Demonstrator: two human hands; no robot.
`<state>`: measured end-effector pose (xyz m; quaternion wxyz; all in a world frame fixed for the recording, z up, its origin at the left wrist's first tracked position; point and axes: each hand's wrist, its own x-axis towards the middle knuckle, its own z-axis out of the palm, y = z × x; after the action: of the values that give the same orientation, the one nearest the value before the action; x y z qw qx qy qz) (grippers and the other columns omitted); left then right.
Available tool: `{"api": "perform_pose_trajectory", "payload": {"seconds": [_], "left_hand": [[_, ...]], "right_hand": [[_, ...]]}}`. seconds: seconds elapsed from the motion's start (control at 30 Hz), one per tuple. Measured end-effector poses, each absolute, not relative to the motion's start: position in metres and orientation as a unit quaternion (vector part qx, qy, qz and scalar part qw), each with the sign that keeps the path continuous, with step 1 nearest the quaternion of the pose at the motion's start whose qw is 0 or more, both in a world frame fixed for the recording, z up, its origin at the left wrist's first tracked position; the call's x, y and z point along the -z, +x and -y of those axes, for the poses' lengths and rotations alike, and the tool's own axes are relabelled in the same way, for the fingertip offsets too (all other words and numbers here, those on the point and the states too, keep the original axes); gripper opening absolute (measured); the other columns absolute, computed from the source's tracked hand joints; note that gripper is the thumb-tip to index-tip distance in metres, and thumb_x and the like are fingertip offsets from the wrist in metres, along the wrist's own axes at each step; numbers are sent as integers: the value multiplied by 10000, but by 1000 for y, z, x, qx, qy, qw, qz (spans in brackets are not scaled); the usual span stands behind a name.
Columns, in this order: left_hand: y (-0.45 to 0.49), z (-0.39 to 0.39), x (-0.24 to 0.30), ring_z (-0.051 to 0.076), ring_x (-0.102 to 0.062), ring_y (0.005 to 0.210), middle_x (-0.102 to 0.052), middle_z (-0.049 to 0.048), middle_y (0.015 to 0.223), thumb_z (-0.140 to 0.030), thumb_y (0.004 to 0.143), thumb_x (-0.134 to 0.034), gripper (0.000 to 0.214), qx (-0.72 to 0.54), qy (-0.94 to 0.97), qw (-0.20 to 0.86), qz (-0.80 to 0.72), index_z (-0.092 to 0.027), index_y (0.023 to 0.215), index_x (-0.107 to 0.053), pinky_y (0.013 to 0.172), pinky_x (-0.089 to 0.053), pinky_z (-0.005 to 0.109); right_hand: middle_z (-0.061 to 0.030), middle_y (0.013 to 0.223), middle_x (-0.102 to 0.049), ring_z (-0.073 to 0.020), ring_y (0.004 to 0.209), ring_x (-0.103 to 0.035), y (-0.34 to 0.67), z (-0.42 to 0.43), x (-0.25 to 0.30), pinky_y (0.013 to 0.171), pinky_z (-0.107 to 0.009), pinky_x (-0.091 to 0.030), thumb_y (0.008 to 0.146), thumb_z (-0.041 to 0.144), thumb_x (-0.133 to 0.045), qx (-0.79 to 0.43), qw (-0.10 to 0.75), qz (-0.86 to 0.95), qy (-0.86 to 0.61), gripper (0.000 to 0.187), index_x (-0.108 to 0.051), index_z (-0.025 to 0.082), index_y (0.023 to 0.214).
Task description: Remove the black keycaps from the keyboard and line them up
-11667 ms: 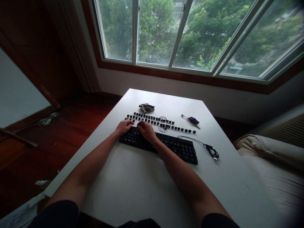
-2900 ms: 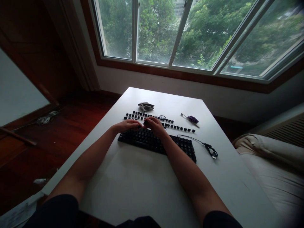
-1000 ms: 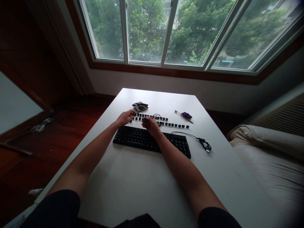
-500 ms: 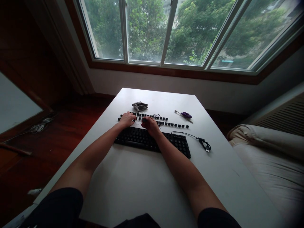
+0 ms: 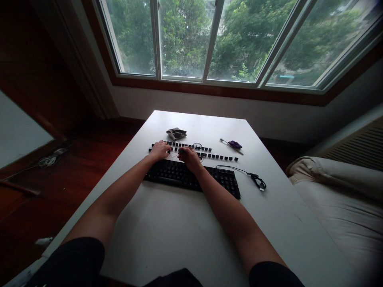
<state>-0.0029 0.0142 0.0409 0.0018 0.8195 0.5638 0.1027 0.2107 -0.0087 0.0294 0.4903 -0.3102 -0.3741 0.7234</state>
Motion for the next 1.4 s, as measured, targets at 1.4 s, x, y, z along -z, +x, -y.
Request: {"api": "perform_pose_trajectory", "payload": {"seconds": [1.4], "left_hand": [[-17, 26, -40, 244, -594, 1011, -691, 54, 1043, -317, 917, -616, 214, -169, 843, 61, -507, -249, 1060, -759, 974, -437, 383]], "right_hand": [[41, 612, -611, -132, 476, -578, 199, 19, -32, 499, -240, -443, 964, 612, -493, -514, 454, 629, -367, 392, -560, 226, 969]]}}
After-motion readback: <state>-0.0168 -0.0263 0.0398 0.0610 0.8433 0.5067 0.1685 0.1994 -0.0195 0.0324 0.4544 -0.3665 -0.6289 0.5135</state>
